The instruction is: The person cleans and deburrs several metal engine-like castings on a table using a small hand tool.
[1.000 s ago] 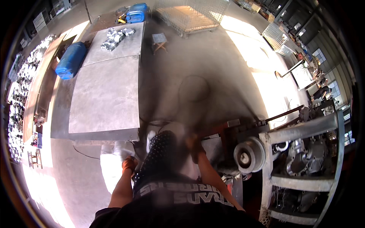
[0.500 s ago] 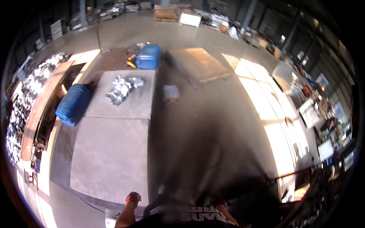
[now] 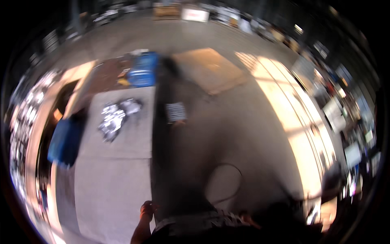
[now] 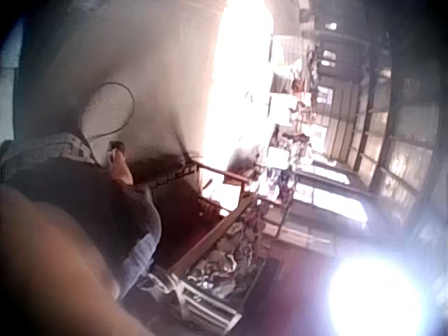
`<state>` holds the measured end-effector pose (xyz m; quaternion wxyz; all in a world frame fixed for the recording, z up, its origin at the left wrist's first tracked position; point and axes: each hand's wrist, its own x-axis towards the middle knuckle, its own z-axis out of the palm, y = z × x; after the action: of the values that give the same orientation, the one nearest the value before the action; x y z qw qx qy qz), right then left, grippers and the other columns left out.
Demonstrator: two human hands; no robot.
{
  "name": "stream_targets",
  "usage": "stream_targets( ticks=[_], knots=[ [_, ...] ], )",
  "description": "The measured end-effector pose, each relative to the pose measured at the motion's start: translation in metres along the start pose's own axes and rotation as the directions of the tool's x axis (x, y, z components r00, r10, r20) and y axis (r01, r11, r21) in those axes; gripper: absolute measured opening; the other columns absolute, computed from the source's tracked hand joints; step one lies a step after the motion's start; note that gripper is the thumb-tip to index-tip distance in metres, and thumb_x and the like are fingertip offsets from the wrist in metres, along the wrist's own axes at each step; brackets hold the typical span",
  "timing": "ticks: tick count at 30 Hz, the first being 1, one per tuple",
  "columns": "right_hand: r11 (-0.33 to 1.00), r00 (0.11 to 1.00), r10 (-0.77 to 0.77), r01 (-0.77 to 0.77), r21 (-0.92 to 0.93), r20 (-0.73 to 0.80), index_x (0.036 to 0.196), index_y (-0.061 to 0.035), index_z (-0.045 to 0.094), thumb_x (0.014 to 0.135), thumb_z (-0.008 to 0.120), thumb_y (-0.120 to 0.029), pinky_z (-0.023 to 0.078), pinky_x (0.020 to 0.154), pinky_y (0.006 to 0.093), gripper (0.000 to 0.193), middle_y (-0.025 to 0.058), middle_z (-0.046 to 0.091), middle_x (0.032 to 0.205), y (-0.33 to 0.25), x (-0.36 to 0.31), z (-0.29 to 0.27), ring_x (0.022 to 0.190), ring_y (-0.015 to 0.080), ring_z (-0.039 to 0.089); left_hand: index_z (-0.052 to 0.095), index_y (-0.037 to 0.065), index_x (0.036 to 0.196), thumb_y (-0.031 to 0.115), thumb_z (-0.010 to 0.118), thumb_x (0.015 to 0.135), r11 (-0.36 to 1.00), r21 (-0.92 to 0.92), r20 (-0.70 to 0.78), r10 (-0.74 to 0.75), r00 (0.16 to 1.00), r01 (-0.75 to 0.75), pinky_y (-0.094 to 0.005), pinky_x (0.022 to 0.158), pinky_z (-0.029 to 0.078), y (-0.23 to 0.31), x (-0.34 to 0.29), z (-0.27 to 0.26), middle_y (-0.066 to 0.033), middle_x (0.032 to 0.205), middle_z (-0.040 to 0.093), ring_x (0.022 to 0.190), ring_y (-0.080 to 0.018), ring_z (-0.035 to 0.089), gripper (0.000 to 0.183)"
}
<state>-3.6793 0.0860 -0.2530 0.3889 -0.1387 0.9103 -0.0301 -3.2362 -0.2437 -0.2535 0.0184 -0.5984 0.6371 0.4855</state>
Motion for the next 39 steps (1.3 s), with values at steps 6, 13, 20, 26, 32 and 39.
stream_targets(
  ticks=[6, 13, 20, 26, 32, 39],
  knots=[
    [0.982, 0.988, -0.153, 0.152, -0.116, -0.002, 0.104, -0.0055, 0.072, 0.096, 0.058, -0.024, 0.055, 0.085, 0.0445, 0.024, 0.0131, 0.072, 0.104, -0.136, 0.126, -0.082, 0.096, 0.0284, 0.07, 0.071, 0.01, 0.109, 0.04, 0.065, 0.088, 0.963, 0.254, 0.079, 0.07, 0.994, -0.088, -0.0421, 0.083, 0.055, 0.089, 0.117, 0.033, -0.0135, 0.105, 0.073, 0.099, -0.0309, 0.07, 0.037],
    [0.923, 0.911, -0.383, 0.383, -0.032, -0.152, 0.105, -0.0051, 0.072, 0.098, 0.057, -0.024, 0.055, 0.084, 0.0451, 0.025, 0.0129, 0.072, 0.103, -0.329, 0.22, -0.183, 0.094, 0.0283, 0.07, 0.07, 0.01, 0.106, 0.042, 0.064, 0.09, 0.948, 0.302, 0.167, 0.053, 0.985, -0.102, -0.0421, 0.079, 0.056, 0.205, 0.25, 0.029, -0.0125, 0.1, 0.073, 0.094, -0.031, 0.07, 0.037],
    [0.879, 0.883, -0.426, 0.455, -0.14, 0.196, 0.111, -0.0047, 0.069, 0.099, 0.058, -0.031, 0.054, 0.086, 0.0448, 0.031, 0.0145, 0.069, 0.11, -0.444, 0.348, -0.196, 0.098, 0.0296, 0.067, 0.069, 0.009, 0.104, 0.044, 0.063, 0.092, 0.989, 0.076, 0.084, -0.134, 0.987, 0.128, -0.0422, 0.075, 0.057, 0.154, 0.279, 0.029, -0.0115, 0.096, 0.072, 0.089, -0.0311, 0.07, 0.038],
    [0.647, 0.901, -0.204, 0.417, -0.638, 0.383, 0.104, -0.0059, 0.071, 0.089, 0.066, -0.028, 0.055, 0.085, 0.0421, 0.027, 0.0158, 0.071, 0.109, -0.493, 0.431, -0.203, 0.098, 0.0269, 0.07, 0.068, 0.008, 0.102, 0.045, 0.062, 0.093, 0.973, -0.074, -0.136, -0.226, 0.965, 0.217, -0.0422, 0.071, 0.057, 0.127, 0.291, 0.043, -0.0106, 0.092, 0.072, 0.085, -0.0312, 0.07, 0.039],
    [0.628, 0.861, -0.377, 0.508, -0.59, 0.34, 0.118, -0.0118, 0.069, 0.091, 0.063, -0.026, 0.054, 0.09, 0.0362, 0.031, 0.0111, 0.072, 0.116, -0.653, 0.472, -0.26, 0.105, 0.0254, 0.069, 0.07, 0.002, 0.094, 0.023, 0.065, 0.089, 0.906, -0.294, -0.233, -0.376, 0.897, 0.304, -0.0383, 0.076, 0.056, 0.302, 0.393, 0.02, -0.0147, 0.09, 0.07, 0.082, -0.0298, 0.068, 0.022],
    [0.563, 0.699, -0.588, 0.715, -0.415, 0.408, 0.128, -0.0103, 0.065, 0.101, 0.05, -0.03, 0.051, 0.093, 0.0306, 0.037, 0.0067, 0.069, 0.123, -0.692, 0.725, -0.201, 0.108, 0.0214, 0.066, 0.07, 0.007, 0.103, 0.024, 0.057, 0.094, 0.949, -0.254, -0.015, -0.197, 0.98, 0.187, -0.043, 0.083, 0.053, 0.403, 0.494, 0.186, -0.0151, 0.095, 0.072, 0.084, -0.0304, 0.069, 0.024]
  ],
)
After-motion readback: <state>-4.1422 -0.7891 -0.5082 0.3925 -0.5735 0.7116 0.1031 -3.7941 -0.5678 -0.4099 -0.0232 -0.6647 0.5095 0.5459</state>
